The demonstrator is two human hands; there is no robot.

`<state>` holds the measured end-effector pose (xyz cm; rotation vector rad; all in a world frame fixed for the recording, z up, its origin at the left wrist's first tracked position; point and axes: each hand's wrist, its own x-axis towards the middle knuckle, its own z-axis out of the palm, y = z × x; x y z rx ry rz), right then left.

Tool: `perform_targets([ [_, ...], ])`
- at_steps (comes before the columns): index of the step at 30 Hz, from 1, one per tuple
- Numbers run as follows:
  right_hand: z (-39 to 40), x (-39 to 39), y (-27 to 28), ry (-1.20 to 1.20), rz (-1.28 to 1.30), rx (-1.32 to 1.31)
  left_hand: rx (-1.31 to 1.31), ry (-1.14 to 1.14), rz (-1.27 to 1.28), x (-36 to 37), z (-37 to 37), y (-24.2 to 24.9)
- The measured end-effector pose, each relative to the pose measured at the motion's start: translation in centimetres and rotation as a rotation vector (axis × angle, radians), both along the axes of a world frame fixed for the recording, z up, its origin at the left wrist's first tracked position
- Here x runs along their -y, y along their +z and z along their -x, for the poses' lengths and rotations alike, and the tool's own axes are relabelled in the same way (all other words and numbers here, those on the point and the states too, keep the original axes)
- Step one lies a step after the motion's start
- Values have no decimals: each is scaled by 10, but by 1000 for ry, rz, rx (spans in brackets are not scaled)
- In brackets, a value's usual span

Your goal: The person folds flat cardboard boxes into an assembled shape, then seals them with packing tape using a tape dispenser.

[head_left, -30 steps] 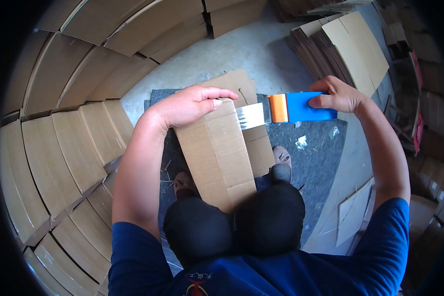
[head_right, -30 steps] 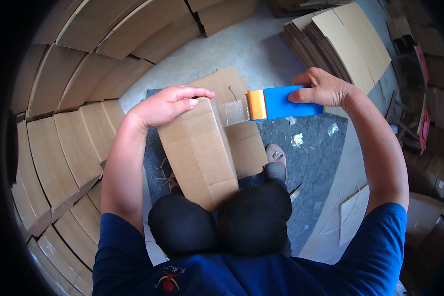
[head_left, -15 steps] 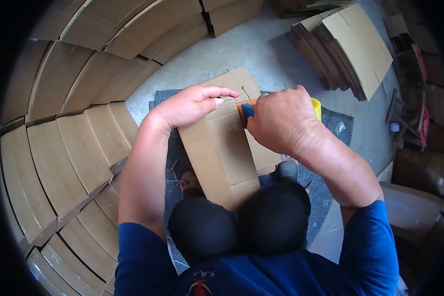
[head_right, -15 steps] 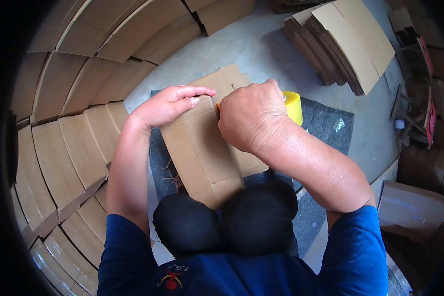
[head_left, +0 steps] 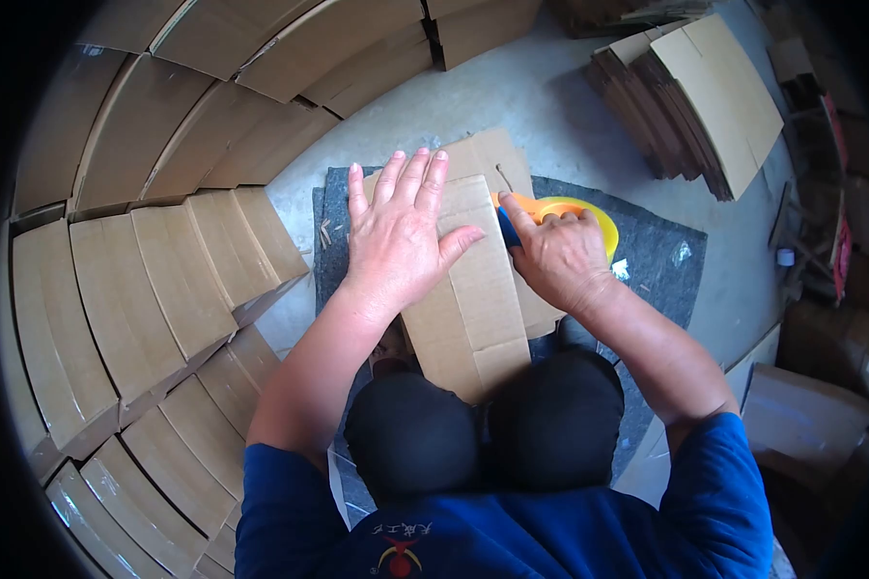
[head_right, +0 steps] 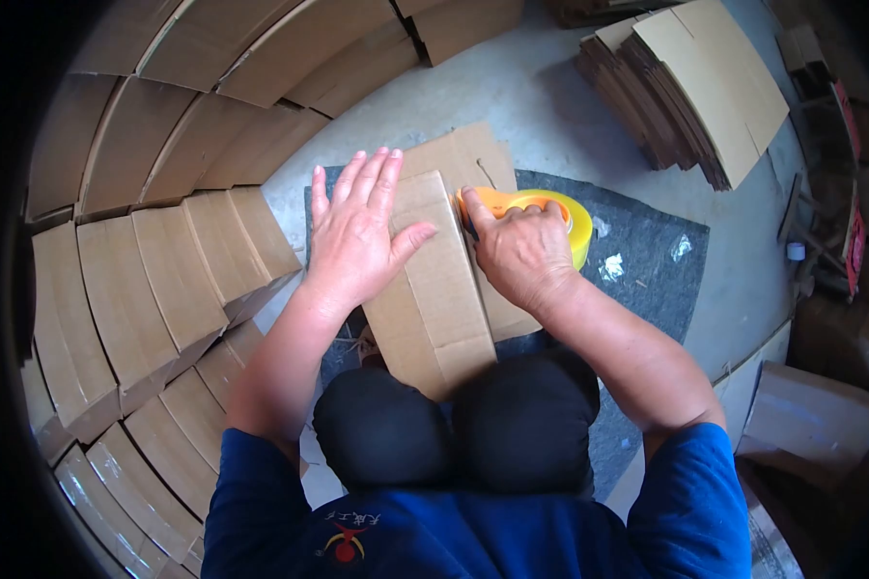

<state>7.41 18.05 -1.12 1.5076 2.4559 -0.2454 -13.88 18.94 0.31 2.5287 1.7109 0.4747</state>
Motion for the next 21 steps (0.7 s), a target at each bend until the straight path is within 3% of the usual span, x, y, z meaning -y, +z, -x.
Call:
perform_targets([
  [1, 0, 2, -3, 16, -22, -6, -122, 102, -109, 5, -3, -4],
  [5, 3, 4, -1, 55, -31, -12, 61, 99, 182, -6, 3, -8],
  [9, -3, 9, -5, 58, -66, 1, 148, 98, 250, -18, 6, -8],
  [11, -13, 11, -7, 45, 57, 48, 98, 344, 461, -24, 2, 0],
  [16, -48, 24, 24, -236, 184, -4, 136, 356, 541, -24, 5, 9],
  [18, -66, 34, 43, -348, 80, -125, 111, 322, 574, -17, 2, 16],
  [21, -92, 48, 71, -577, 58, -424, -74, 240, 406, -2, -5, 11],
])
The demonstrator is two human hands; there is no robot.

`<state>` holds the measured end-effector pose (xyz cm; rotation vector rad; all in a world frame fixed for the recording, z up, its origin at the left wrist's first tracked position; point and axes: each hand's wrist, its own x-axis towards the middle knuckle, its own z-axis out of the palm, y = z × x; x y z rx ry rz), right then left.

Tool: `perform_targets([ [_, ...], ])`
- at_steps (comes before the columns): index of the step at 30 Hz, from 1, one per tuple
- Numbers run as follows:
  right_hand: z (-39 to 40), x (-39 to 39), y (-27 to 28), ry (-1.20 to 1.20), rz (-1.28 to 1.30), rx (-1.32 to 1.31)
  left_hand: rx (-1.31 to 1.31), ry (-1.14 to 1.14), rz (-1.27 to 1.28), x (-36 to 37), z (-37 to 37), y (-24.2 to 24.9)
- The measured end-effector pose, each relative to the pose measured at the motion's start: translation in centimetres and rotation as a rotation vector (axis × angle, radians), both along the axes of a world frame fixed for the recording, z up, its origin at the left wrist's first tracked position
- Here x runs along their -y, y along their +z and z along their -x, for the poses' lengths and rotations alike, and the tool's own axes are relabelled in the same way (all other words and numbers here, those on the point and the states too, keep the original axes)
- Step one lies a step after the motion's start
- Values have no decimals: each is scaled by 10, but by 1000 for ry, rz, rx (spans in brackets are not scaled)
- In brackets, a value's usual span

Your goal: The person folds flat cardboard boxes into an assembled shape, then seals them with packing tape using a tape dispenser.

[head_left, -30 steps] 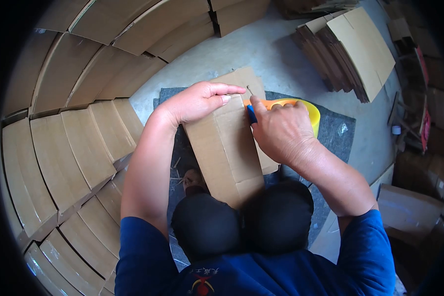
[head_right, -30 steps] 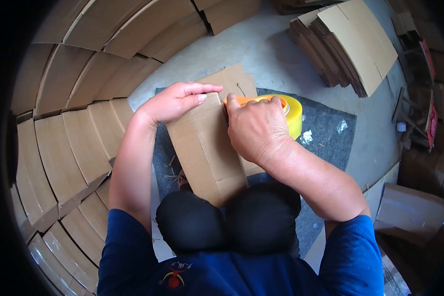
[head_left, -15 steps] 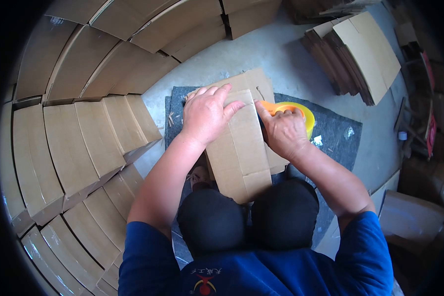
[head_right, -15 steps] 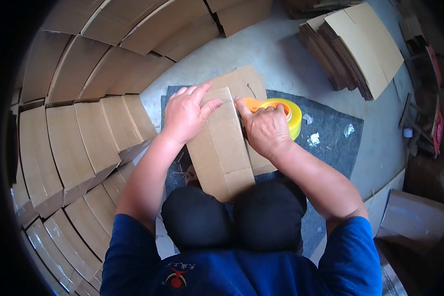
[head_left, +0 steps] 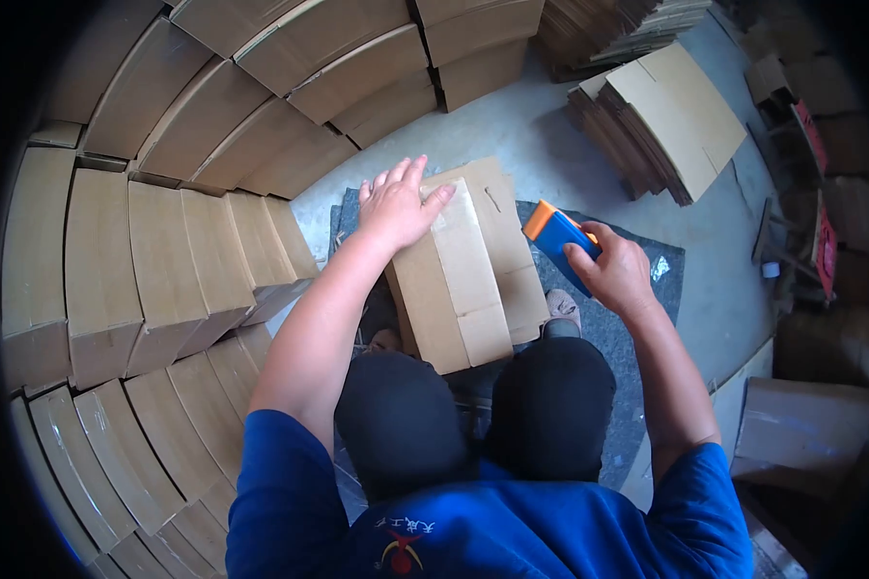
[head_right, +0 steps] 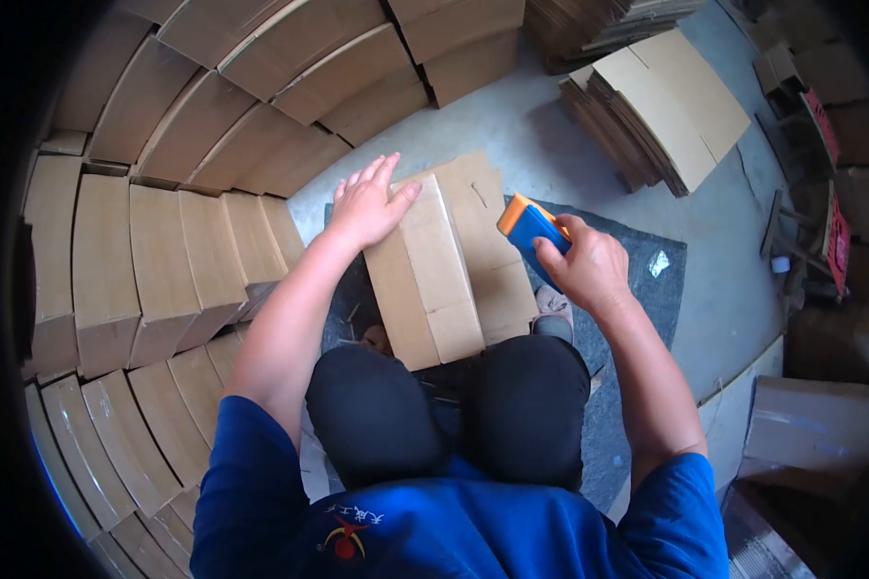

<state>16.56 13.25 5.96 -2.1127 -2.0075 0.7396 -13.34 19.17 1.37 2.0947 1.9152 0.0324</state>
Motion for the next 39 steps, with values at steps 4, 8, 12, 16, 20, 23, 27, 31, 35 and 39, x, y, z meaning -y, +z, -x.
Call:
perform_targets([
  [4, -48, 17, 17, -139, -70, -727, 90, 75, -449, 9, 0, 36],
  [8, -63, 34, 57, 35, -126, -1021, 1004, 129, 336, 62, -36, 116],
  [12, -47, 54, 104, 241, -157, -974, 1589, 216, 518, 119, -59, 155],
  [16, -29, 81, 133, 313, -108, -837, 1700, 236, 450, 159, -58, 165],
  [20, -19, 102, 147, 379, -79, -704, 1832, 385, 405, 195, -58, 156],
  [23, -9, 109, 157, 417, 44, -528, 2012, 507, 461, 219, -60, 132],
  [27, -5, 110, 133, 492, 215, -335, 1974, 727, 417, 255, -71, 93],
  [31, -2, 109, 109, 524, 317, -286, 1944, 884, 362, 275, -78, 51],
  [35, -14, 88, 101, 506, 362, -267, 1968, 999, 128, 270, -39, 34],
  [39, -20, 55, 91, 430, 309, -251, 1917, 1093, 109, 249, 7, 22],
])
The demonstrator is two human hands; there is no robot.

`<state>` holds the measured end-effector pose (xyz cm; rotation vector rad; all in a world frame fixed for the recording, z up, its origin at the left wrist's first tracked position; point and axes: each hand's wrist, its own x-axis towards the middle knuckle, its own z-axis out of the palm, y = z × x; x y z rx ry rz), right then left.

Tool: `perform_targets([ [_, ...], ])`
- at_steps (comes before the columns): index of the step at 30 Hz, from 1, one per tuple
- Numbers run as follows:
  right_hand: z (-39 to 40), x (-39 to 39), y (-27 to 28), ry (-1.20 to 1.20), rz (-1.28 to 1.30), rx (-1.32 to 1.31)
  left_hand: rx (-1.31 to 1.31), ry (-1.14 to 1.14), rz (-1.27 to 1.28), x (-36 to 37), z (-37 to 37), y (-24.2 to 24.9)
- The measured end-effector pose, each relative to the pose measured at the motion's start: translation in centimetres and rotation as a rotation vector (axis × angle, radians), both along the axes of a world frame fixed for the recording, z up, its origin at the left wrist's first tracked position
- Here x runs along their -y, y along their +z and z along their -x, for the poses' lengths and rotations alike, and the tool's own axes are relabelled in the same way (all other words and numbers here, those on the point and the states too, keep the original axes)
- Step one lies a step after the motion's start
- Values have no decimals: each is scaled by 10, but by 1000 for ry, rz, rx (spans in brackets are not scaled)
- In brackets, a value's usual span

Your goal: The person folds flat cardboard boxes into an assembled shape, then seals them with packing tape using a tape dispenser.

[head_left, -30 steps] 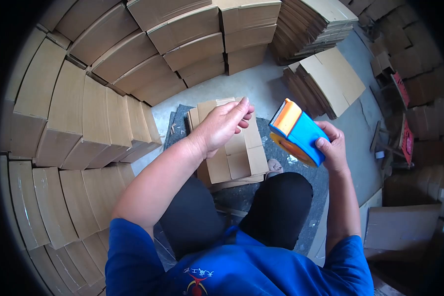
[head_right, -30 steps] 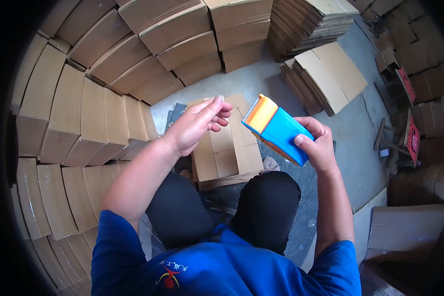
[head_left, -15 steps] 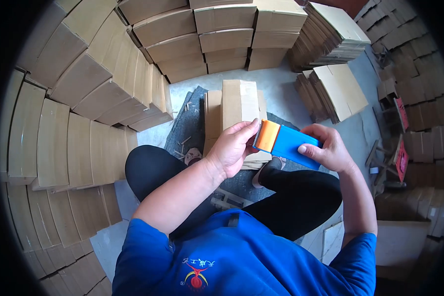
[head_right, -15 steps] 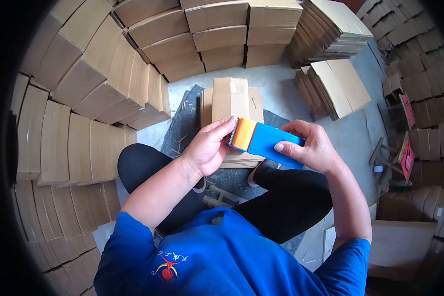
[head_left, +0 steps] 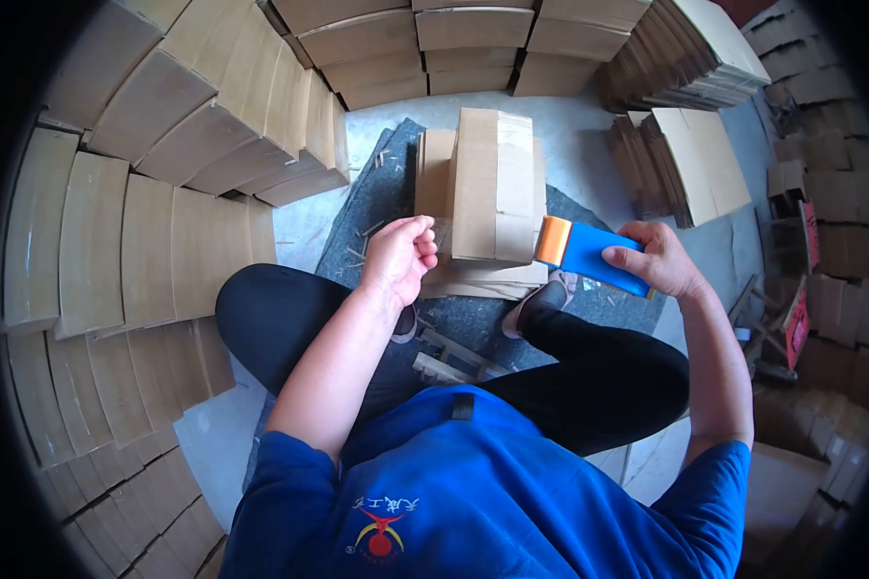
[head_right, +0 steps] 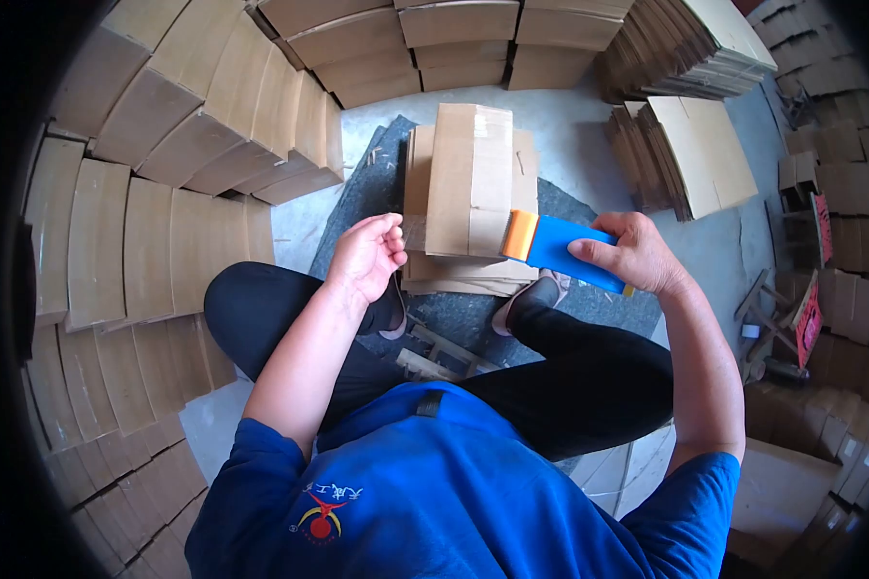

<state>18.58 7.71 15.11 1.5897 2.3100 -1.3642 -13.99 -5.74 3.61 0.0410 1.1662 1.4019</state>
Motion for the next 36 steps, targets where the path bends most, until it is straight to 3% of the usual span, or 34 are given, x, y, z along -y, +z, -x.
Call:
perform_targets([
  [9, 24, -37, -52, 54, 39, 97, -245, 107, 256, -26, -11, -58],
  [15, 20, -37, -73, 45, 81, 57, -338, 252, 204, -27, -45, -106],
  [20, 15, -40, -79, 40, 100, 59, -431, 198, 227, -28, -52, -107],
  [23, 13, -42, -81, 35, 98, 51, -203, -121, 647, -28, -34, -112],
  [26, 13, -38, -81, 32, 66, 88, -91, -174, 650, -26, -30, -106],
  [27, 13, -38, -83, 24, 69, 68, -177, -106, 625, -29, -33, -92],
  [29, 12, -40, -83, 8, 68, 48, -589, 143, 438, -26, -27, -139],
  [30, 12, -41, -82, 37, 65, 56, -1084, 113, 306, -27, -27, -127],
  [32, 11, -40, -82, 55, 68, 63, -1648, -72, -342, -33, -26, -72],
  [33, 12, -41, -81, 62, 76, 46, -1657, -384, -446, -32, -27, -49],
  [35, 12, -40, -79, 62, 83, 25, -1918, -696, -458, -36, -54, -19],
  [36, 13, -41, -78, 69, 88, 25, -1892, -928, -336, -35, -62, -16],
])
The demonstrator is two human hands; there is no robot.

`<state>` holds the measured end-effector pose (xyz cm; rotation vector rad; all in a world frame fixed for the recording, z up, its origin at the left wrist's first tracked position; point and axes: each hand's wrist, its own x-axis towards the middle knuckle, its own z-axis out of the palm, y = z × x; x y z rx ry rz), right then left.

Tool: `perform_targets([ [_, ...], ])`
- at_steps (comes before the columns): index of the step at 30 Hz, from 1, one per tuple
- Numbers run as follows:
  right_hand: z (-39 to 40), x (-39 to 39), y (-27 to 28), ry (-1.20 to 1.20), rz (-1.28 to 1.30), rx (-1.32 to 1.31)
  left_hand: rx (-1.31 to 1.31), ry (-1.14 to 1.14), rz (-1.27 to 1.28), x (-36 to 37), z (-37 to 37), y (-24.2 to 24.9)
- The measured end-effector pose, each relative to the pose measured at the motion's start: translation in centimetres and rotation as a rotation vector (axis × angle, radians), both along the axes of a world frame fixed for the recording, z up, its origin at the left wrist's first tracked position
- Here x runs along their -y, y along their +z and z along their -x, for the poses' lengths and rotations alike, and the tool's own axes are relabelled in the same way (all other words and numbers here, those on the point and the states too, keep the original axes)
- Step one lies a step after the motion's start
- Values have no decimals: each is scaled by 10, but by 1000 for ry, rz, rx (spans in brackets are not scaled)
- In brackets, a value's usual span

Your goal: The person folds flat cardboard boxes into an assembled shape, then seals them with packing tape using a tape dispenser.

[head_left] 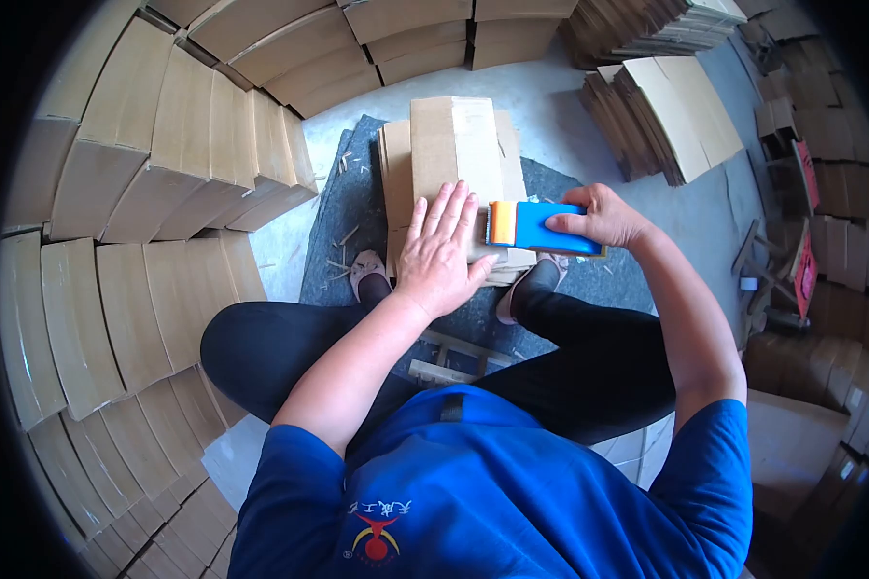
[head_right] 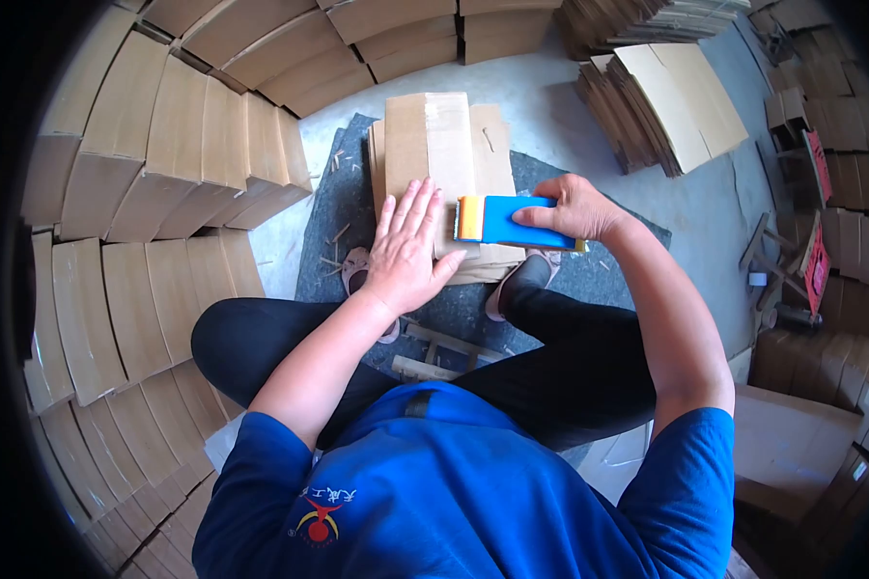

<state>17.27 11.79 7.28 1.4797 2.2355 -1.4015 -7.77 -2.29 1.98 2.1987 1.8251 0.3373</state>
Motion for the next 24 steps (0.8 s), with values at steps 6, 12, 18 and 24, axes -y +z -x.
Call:
perform_targets([
  [6, 1, 1, 2, 40, 19, 10, -187, 32, 102, 3, -11, -13],
  [12, -30, -10, 18, -1, 45, 28, -184, 25, 75, 7, -4, -20],
  [18, -75, -24, 24, 6, -42, 249, -171, 11, 68, 4, -10, -19],
  [24, -11, -1, 0, 145, -190, 494, -245, 24, 81, 4, -13, -20],
])
